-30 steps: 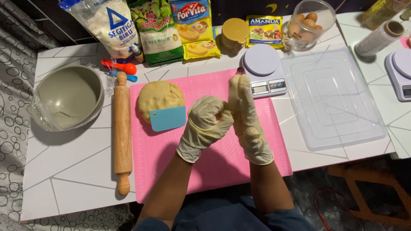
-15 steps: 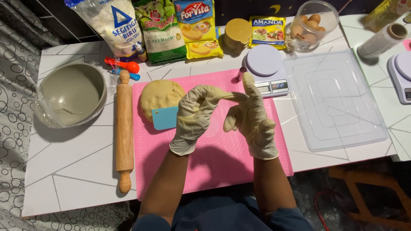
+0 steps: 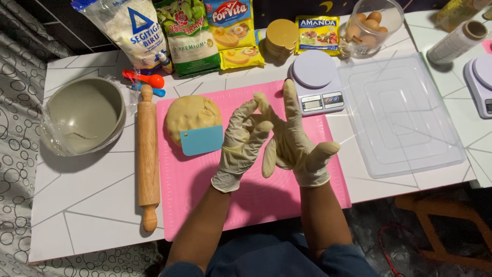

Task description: Portioning dough from a bowl, weighing it on a digital scale, and rolling it out with a wooden rolling pin.

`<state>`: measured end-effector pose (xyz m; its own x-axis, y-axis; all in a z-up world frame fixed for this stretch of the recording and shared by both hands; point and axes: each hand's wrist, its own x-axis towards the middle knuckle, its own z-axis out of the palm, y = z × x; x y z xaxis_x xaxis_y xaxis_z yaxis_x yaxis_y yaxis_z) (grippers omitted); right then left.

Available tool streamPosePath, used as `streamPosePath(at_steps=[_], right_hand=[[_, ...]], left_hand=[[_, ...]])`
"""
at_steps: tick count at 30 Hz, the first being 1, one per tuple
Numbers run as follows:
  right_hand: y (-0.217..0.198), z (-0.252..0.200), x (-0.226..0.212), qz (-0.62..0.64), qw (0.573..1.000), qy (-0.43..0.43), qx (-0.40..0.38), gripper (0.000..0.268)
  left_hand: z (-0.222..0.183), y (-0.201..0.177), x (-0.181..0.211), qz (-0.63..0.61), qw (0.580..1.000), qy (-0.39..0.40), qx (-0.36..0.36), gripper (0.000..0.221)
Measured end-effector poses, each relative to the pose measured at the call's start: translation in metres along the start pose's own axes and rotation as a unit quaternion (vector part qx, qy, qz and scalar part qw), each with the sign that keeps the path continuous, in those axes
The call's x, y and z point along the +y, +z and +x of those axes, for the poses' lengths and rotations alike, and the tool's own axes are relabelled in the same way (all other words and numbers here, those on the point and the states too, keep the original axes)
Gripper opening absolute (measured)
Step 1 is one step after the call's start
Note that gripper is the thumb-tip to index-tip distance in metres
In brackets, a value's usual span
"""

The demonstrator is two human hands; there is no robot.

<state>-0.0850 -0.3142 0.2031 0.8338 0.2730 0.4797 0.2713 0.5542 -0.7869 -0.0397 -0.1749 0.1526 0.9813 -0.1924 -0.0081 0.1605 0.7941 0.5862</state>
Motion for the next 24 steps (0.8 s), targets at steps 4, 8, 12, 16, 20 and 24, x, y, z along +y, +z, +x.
streamPosePath(at_steps=[4,8,12,16,20,24], right_hand=[[-0.019,0.004,0.020,-0.009,0.999,-0.039,0.026,0.126],[-0.039,0.011,0.033,-0.023,0.994,-0.092,0.061,0.118],[-0.037,0.018,0.026,0.079,0.988,-0.092,0.093,0.116],[-0.040,0.019,0.024,0.075,0.981,-0.118,0.136,0.107],[-0.053,0.018,0.033,0.075,0.979,-0.144,0.120,0.100],[-0.083,0.013,0.054,0.149,0.969,-0.192,0.037,0.091]], left_hand=[[0.005,-0.004,-0.002,0.173,0.985,-0.008,0.003,0.063],[-0.008,0.029,0.022,0.359,0.908,0.167,-0.136,0.043],[-0.043,0.040,0.016,0.539,0.634,0.436,-0.343,0.022],[-0.058,0.035,-0.012,0.542,0.676,0.401,-0.298,0.016],[-0.061,0.037,-0.034,0.542,0.726,0.351,-0.238,0.010],[-0.058,0.037,-0.044,0.606,0.511,0.580,-0.188,0.019]])
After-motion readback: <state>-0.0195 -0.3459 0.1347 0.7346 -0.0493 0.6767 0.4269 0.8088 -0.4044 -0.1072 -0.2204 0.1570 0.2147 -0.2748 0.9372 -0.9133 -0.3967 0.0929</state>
